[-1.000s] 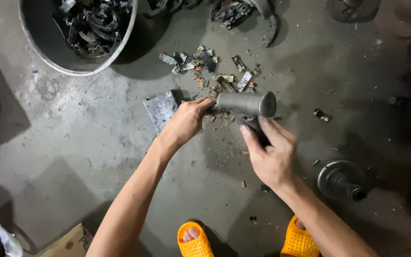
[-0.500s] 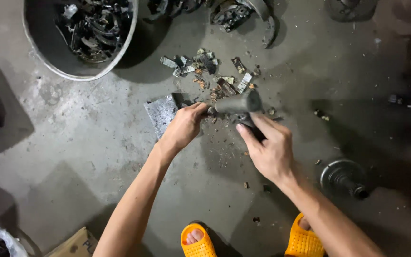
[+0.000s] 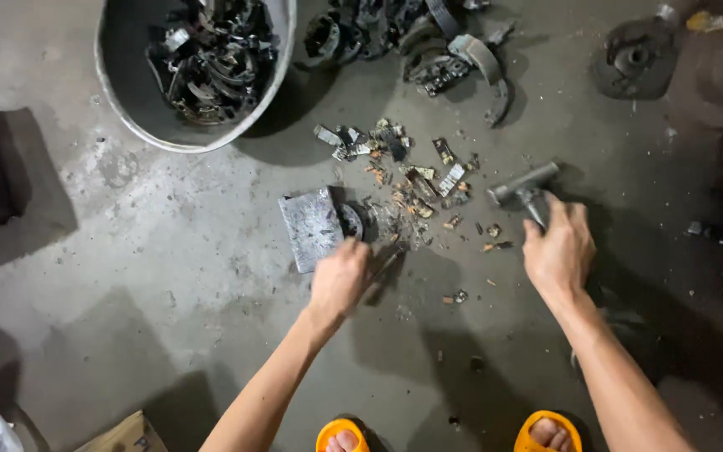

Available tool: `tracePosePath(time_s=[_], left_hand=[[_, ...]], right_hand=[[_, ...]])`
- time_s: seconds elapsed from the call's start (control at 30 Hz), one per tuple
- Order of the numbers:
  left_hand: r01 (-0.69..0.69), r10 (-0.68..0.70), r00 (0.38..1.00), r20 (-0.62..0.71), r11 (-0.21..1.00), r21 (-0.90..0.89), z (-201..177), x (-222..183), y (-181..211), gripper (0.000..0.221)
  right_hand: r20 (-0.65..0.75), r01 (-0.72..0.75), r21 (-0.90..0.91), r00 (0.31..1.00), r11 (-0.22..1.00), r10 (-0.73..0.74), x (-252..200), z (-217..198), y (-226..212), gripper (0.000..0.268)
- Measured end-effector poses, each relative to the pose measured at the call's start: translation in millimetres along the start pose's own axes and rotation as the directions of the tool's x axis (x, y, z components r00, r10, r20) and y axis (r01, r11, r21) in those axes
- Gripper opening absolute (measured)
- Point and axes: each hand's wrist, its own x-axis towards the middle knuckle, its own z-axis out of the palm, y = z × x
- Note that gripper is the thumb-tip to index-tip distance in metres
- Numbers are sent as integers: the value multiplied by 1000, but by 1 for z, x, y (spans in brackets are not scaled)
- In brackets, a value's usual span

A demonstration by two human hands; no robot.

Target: Dismantling and cleaning metal motorcycle brake components by striking them with a hammer on a workshop floor.

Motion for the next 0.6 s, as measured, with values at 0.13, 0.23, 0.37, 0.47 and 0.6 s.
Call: tracePosePath(time_s=[0.13,0.23,0.37,0.47,0.6], left_hand=[[140,-129,988,-80,978,155,12,9,-4,10],[233,-219,971,-92,955,183,21,20,9,10],[344,-319,930,-182,930,129,23,28,8,10],[371,-426,898,-108,866,-336,13,27,-2,14],[219,-445,895,-16,471,-855,-41,7,1,28]], right_hand=[[36,53,-178,998,983,-48,0,18,36,45],[177,-41,-369,978,928,113,13,26,45,35],[336,-47,-462,915,886,224,32,44,57,38],[365,-54,-444,901,894,235,40,22,43,41],[333,-166,-390,892,906,307,44,5,23,42]])
